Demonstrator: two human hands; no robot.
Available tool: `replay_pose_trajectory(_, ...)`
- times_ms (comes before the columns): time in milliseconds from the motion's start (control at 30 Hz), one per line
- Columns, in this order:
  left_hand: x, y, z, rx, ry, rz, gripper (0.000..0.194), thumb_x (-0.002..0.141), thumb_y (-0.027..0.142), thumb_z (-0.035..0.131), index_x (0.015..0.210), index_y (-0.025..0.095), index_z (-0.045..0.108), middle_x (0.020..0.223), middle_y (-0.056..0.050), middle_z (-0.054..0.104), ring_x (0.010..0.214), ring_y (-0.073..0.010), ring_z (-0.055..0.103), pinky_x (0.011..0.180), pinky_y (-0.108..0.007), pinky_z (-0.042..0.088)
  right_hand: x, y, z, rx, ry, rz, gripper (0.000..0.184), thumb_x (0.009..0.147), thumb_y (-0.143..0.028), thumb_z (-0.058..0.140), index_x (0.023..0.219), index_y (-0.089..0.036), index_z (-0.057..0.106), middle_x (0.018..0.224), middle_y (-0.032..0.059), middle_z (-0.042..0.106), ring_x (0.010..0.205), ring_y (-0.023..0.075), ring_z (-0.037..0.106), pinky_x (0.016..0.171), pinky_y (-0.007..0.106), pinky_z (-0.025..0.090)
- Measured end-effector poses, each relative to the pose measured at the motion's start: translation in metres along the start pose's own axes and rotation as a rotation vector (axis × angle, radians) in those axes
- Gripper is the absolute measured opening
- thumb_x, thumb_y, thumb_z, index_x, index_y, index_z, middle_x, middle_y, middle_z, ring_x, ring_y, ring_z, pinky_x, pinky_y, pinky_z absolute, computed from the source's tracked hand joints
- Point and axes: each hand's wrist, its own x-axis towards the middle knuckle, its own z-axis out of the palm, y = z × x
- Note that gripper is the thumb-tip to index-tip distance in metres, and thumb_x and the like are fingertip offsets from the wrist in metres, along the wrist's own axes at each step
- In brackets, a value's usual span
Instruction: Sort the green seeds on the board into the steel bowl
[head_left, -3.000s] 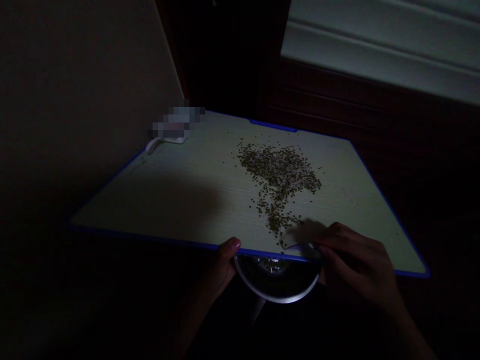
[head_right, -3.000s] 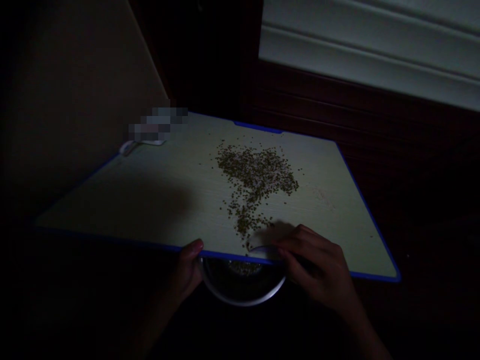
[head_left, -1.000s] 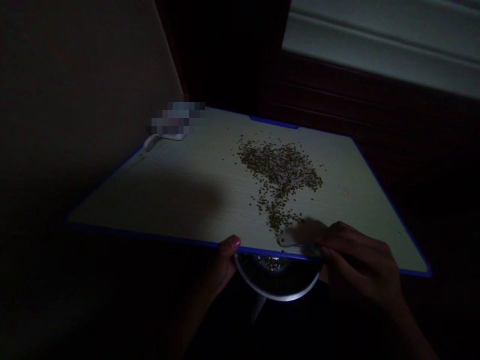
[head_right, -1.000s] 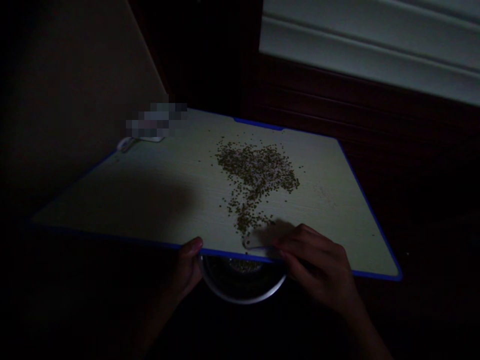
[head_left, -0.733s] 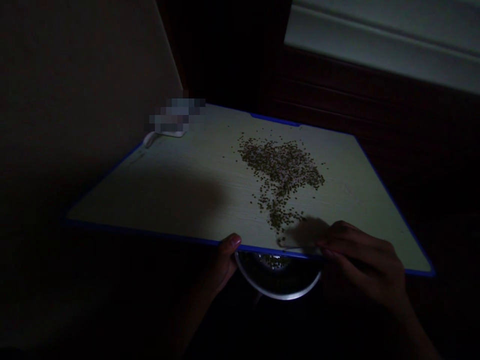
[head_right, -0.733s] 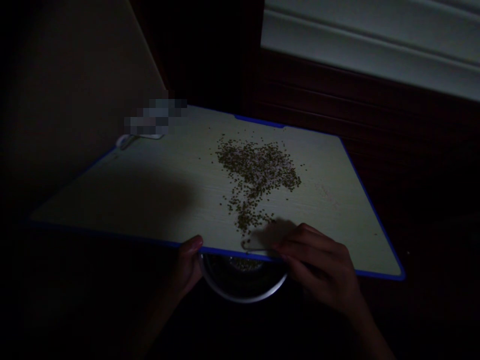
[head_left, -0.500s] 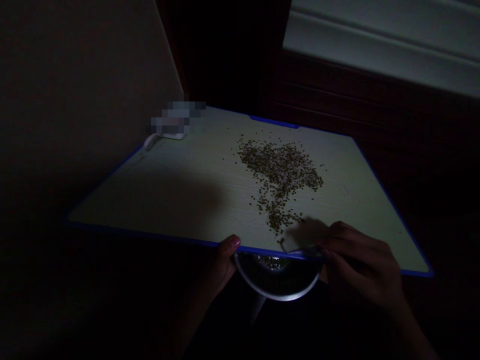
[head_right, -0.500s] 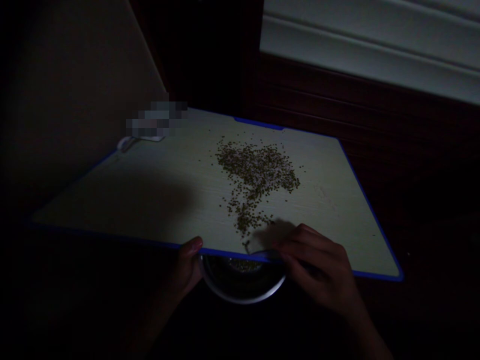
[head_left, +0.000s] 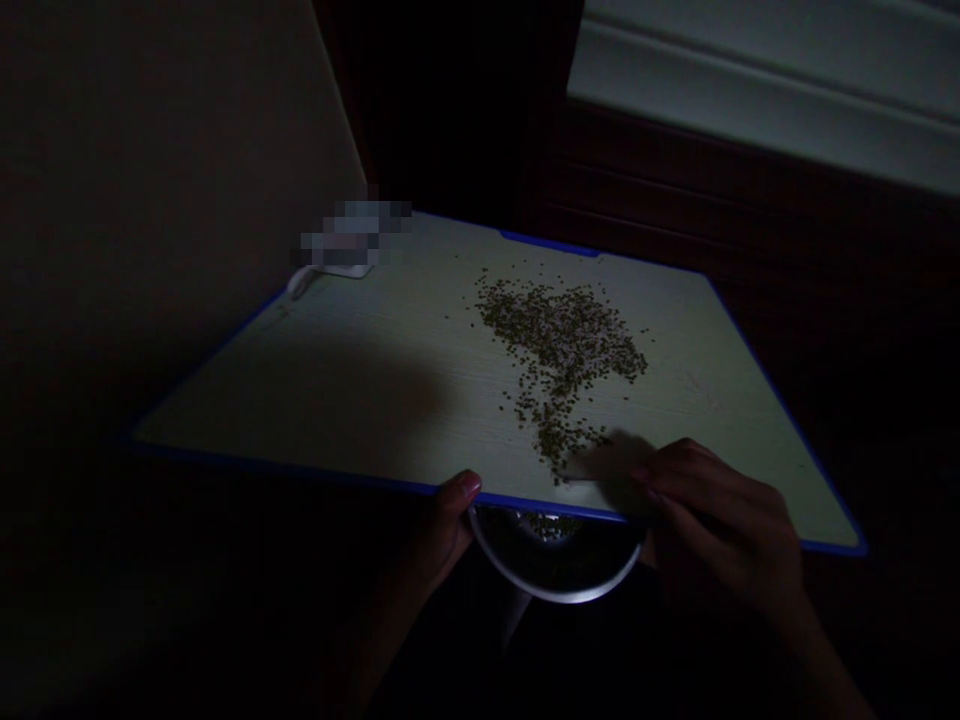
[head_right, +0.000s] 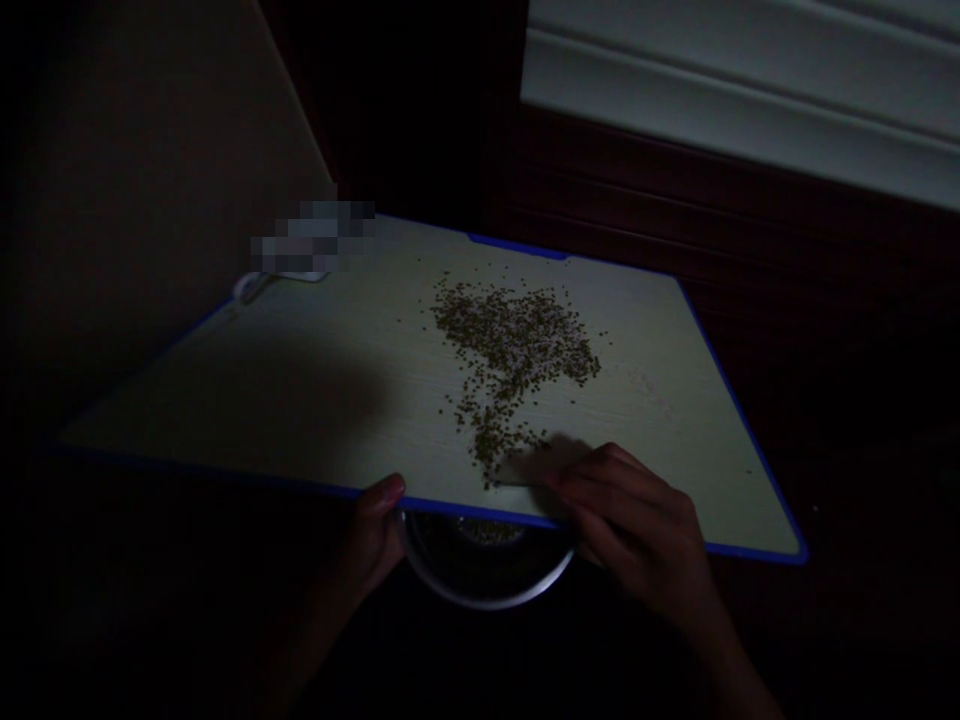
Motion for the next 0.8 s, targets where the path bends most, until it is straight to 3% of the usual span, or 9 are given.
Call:
replay_pose_trajectory(100,-0.0004,-0.0010,-0.0022,0.025,-0.021,-0.032,0.027,0.077,0.043,0.067,0.077,0.017,0.073,0.098,-0.009,0.078,0.116,-0.0362,0.061,0.106,-0.048,0.041,-0.0003,0.0004,-0.0005,-0.013,-0.010,0.013,0.037,0.088,-0.003,0.060,0.120,-0.019,0.066,0.104,0.0082,0.071,0.093,0.0202,0.065,0.075,0.037,0.052)
replay_pose_trajectory(300,-0.0012,0.0010,0.0012,0.001,-0.024,-0.024,0.033,0.077,0.042,0.067,0.095,0.015,0.076,0.108,-0.010,0.076,0.123,-0.0368,0.057,0.108,-0.050,0.039,-0.0009,0.0014,-0.0030,0.006,0.008,-0.022,0.037,0.086,-0.003,0.061,0.117,-0.021,0.068,0.102,0.0075,0.072,0.091,0.0214,0.066,0.074,0.038,0.052)
replay_pose_trajectory(500,0.0016,0.0027,0.0070,-0.019,0.035,0.002,0.036,0.074,0.038,0.070,0.101,0.014,0.076,0.108,-0.010,0.077,0.124,-0.0365,0.057,0.109,-0.050,0.039,-0.0019,0.0023,0.0002,0.012,-0.038,-0.032,0.038,0.087,-0.002,0.059,0.119,-0.021,0.067,0.106,0.0086,0.071,0.096,0.0214,0.064,0.077,0.039,0.051)
replay_pose_trajectory(667,0.0012,0.0016,0.0040,-0.010,-0.015,-0.014,0.036,0.077,0.039,0.067,0.101,0.013,0.076,0.107,-0.011,0.077,0.125,-0.0372,0.056,0.110,-0.050,0.038,-0.0028,0.0042,0.0006,0.044,-0.045,-0.042,0.038,0.086,-0.004,0.061,0.119,-0.019,0.068,0.106,0.0099,0.071,0.096,0.0235,0.064,0.076,0.041,0.051)
replay_pose_trajectory(800,-0.0006,0.0001,0.0021,-0.033,0.007,0.008,0.036,0.076,0.039,0.068,0.101,0.015,0.076,0.111,-0.010,0.076,0.127,-0.0370,0.055,0.110,-0.051,0.037,-0.0003,0.0025,-0.0014,0.057,0.006,-0.039,0.037,0.085,-0.003,0.060,0.115,-0.021,0.071,0.101,0.0078,0.073,0.091,0.0229,0.066,0.074,0.041,0.051)
